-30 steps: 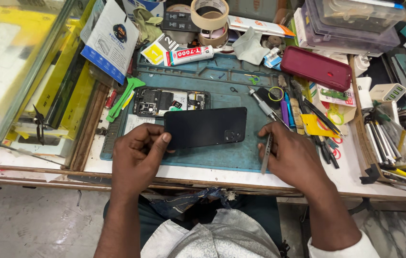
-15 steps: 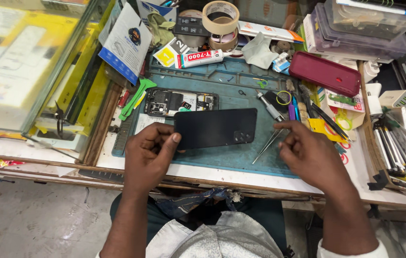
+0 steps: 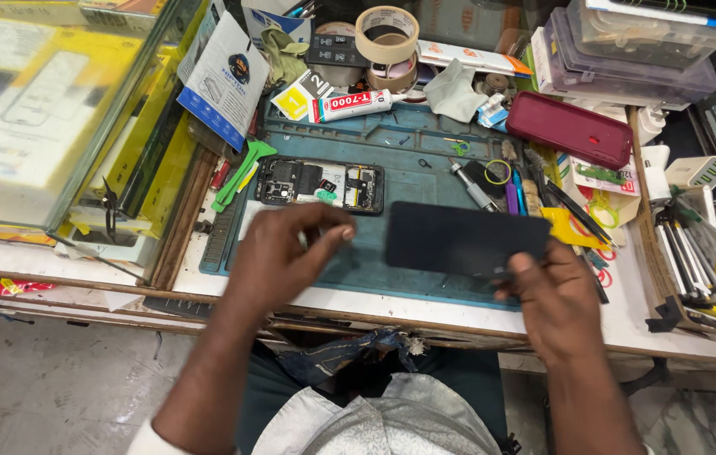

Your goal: The person uses tweezers to remove small debris from a smartphone back cover, then picks up the cover and inspects it from multiple angles. The person continues to clean the cover with tweezers and handles the phone components on a cluttered workbench.

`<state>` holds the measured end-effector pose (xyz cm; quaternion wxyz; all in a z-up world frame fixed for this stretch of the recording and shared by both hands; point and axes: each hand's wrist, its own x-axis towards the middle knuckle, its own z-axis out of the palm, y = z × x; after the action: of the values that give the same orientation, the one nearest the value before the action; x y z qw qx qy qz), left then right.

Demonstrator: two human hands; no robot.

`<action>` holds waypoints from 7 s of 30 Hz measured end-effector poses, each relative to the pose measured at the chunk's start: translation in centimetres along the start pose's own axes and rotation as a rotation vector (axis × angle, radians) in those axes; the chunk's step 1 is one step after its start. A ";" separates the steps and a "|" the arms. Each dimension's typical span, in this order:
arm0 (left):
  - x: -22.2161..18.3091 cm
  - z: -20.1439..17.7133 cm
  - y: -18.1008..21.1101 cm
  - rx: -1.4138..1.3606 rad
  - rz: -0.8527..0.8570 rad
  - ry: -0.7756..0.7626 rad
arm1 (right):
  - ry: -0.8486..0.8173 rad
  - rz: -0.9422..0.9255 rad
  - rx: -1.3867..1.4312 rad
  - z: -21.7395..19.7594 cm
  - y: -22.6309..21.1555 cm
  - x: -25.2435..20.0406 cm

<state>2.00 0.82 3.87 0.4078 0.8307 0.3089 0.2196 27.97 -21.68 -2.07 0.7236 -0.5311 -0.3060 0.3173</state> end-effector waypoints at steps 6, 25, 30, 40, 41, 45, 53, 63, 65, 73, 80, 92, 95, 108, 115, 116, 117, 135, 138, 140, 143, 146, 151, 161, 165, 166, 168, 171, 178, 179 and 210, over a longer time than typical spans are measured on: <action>5.3 -3.3 0.1 0.558 0.264 -0.011 | 0.168 -0.082 0.396 -1.5 -1.8 -0.4; 9.8 -5.1 -0.3 0.376 0.192 -0.174 | -0.289 0.731 0.508 -1.5 5.0 -11.8; 8.8 -5.2 0.4 -0.033 0.122 -0.113 | -0.382 0.922 0.574 -1.1 3.0 -12.8; 6.2 -0.4 -0.1 -0.877 -0.207 0.059 | -0.507 0.483 0.830 4.4 -4.1 -7.5; 6.2 0.1 -0.1 -0.954 -0.207 0.062 | -0.462 0.435 0.819 4.8 -4.8 -6.8; 5.1 0.9 -0.2 -0.898 -0.094 0.119 | -0.388 0.300 0.755 5.8 -5.9 -4.8; 3.1 0.4 -0.9 -0.686 0.314 0.267 | -0.351 0.235 0.562 5.6 -5.1 -3.1; 1.8 2.9 -0.4 -1.428 0.179 0.081 | -0.354 0.201 0.157 7.5 -4.9 -2.1; 1.5 3.5 -0.3 -1.504 0.178 0.059 | -0.328 0.176 0.080 7.8 -5.0 -1.9; -0.1 5.8 1.8 -1.669 0.233 0.094 | -0.333 -0.010 -0.128 8.3 -5.0 -1.8; 0.3 8.0 2.4 -1.779 0.213 0.125 | -0.327 -0.097 -0.225 8.4 -4.7 -1.9; -0.2 9.5 3.1 -1.724 0.307 -0.027 | -0.353 -0.193 -0.441 8.8 -4.4 -2.0; -0.4 9.6 3.3 -1.608 0.143 0.013 | -0.339 -0.199 -0.508 9.1 -4.8 -1.8; -1.9 9.4 5.5 -1.599 0.313 0.058 | -0.100 -0.534 -0.904 12.2 -6.8 -1.3; -2.3 11.1 4.9 -1.796 0.250 0.062 | -0.081 -0.589 -0.978 13.3 -5.9 -0.9; -2.3 11.3 4.6 -1.825 0.228 0.068 | -0.082 -0.580 -0.990 13.3 -5.8 -0.9; -2.3 11.5 4.5 -1.832 0.242 0.051 | -0.086 -0.578 -0.983 13.3 -5.7 -0.9; -2.4 10.5 5.0 -1.681 0.339 -0.072 | -0.143 -0.526 -0.945 13.6 -5.6 -1.0; -2.5 9.6 4.7 -1.549 0.325 -0.047 | -0.136 -0.549 -0.959 13.4 -6.0 -1.2; -2.6 8.8 4.1 -1.469 0.352 -0.019 | -0.132 -0.566 -0.988 13.2 -6.1 -1.4; -2.8 7.5 2.8 -1.379 0.278 0.001 | -0.117 -0.581 -1.026 12.9 -6.1 -1.5; -2.3 6.4 2.2 -1.145 0.208 0.072 | -0.087 -0.617 -1.050 12.9 -6.0 -1.6; -2.7 5.0 2.2 -1.006 0.032 -0.016 | -0.084 -0.668 -1.122 12.6 -5.8 -1.8; -2.9 5.9 2.2 -1.040 -0.052 0.042 | -0.088 -0.695 -1.181 12.3 -5.2 -2.2; -3.0 5.5 2.4 -0.980 -0.063 0.064 | -0.146 -0.692 -1.259 12.3 -5.5 -2.5; -2.9 5.5 2.5 -0.956 -0.053 0.063 | -0.159 -0.705 -1.267 12.4 -5.6 -2.6; -2.9 5.5 2.8 -0.926 -0.026 0.067 | -0.173 -0.729 -1.273 12.5 -5.6 -2.8; -2.8 5.7 2.8 -0.917 0.003 0.076 | -0.177 -0.755 -1.275 12.6 -5.6 -3.0; -3.3 6.5 1.5 -0.906 0.034 0.063 | -0.197 -0.600 -0.994 12.2 -6.3 -3.0; -3.4 6.7 1.4 -0.932 0.059 0.039 | -0.193 -0.529 -0.921 12.0 -6.5 -3.0; -3.7 7.3 -2.8 -1.312 0.061 0.346 | -0.158 -0.001 -0.443 4.6 -3.6 -3.7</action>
<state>2.91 -4.40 -2.96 0.7656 0.3725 0.1488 0.5030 22.64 -22.80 2.17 0.5634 -0.6502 -0.4242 0.2826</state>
